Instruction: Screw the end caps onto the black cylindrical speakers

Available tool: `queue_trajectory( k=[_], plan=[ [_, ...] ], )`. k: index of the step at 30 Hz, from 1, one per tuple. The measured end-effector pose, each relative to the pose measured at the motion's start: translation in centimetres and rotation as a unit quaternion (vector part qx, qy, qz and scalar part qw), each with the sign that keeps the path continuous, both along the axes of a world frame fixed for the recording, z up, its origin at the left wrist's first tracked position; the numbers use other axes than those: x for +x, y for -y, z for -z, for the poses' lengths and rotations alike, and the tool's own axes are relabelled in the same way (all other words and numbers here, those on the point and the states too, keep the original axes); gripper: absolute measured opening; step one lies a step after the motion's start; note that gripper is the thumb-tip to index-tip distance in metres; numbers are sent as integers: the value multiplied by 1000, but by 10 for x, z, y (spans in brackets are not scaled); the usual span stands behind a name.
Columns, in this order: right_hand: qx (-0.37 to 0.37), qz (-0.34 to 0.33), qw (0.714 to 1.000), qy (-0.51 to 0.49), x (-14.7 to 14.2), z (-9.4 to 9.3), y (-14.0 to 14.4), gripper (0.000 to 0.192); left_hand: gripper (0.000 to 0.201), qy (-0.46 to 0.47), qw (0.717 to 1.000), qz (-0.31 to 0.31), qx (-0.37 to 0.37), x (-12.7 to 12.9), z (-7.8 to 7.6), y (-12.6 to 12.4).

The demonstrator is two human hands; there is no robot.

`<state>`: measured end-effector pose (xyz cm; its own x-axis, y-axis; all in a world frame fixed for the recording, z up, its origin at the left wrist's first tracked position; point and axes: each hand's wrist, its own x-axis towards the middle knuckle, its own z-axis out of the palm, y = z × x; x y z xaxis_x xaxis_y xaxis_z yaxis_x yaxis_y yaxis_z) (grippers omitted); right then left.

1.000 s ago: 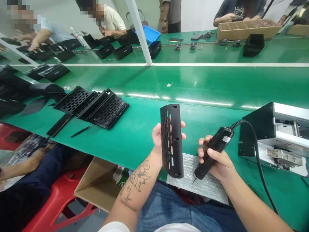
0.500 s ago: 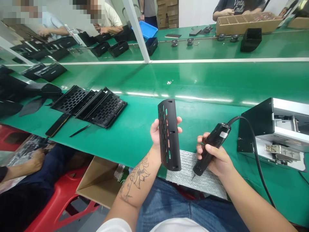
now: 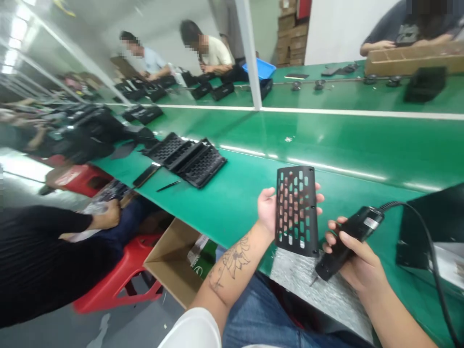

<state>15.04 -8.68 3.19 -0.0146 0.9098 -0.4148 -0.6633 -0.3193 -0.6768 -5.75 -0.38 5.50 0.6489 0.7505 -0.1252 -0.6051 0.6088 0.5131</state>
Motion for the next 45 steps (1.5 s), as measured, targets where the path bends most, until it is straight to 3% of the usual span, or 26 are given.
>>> queue_trajectory(
  k=[4,6,7,10,11,12,13,14,15,16,18,21,26,30,39,45],
  plan=[
    [-8,-2,1000,-4,3,9,-4,45,99,-13,992,-104,74,-13,-7,-7],
    [-10,-3,1000,-11,3,12,-6,44,95,-126,967,-178,128,-34,-12,-15],
    [-12,-3,1000,-14,4,14,-6,44,93,-196,945,-216,150,-50,-15,-21],
    [-14,-1,1000,-24,5,18,-7,45,98,-419,815,-336,216,-111,-28,-44],
    [-14,-1,1000,-28,6,20,-8,45,103,-561,699,-362,256,-134,-33,-52],
    [-15,-1,999,-30,6,21,-8,46,108,-701,552,-358,275,-157,-39,-60],
    [-15,-2,999,-31,6,22,-8,46,110,-808,407,-328,273,-179,-45,-67],
    [-16,-4,999,-30,6,23,-9,47,110,-878,289,-273,265,-199,-50,-73],
    [-16,-6,999,-30,6,24,-9,47,111,-919,208,-221,253,-216,-54,-79],
    [-14,-7,999,-30,5,23,-8,48,113,-933,176,-196,246,-231,-57,-84],
    [-10,-5,999,-32,3,22,-7,47,119,-944,159,-158,242,-251,-58,-93],
    [-6,9,999,-36,-2,18,-6,46,125,-948,161,-115,248,-265,-49,-104],
    [-7,23,999,-24,-5,13,-6,47,123,-952,153,-79,254,-270,-30,-120],
    [-10,16,999,-29,-4,8,-4,45,121,-956,144,-67,248,-272,-24,-128],
    [-32,2,999,-30,0,18,-8,51,117,-958,137,-86,235,-264,-16,-123],
    [-41,23,999,-25,-6,9,-7,51,114,-950,134,-116,256,-253,-12,-114]
  ],
)
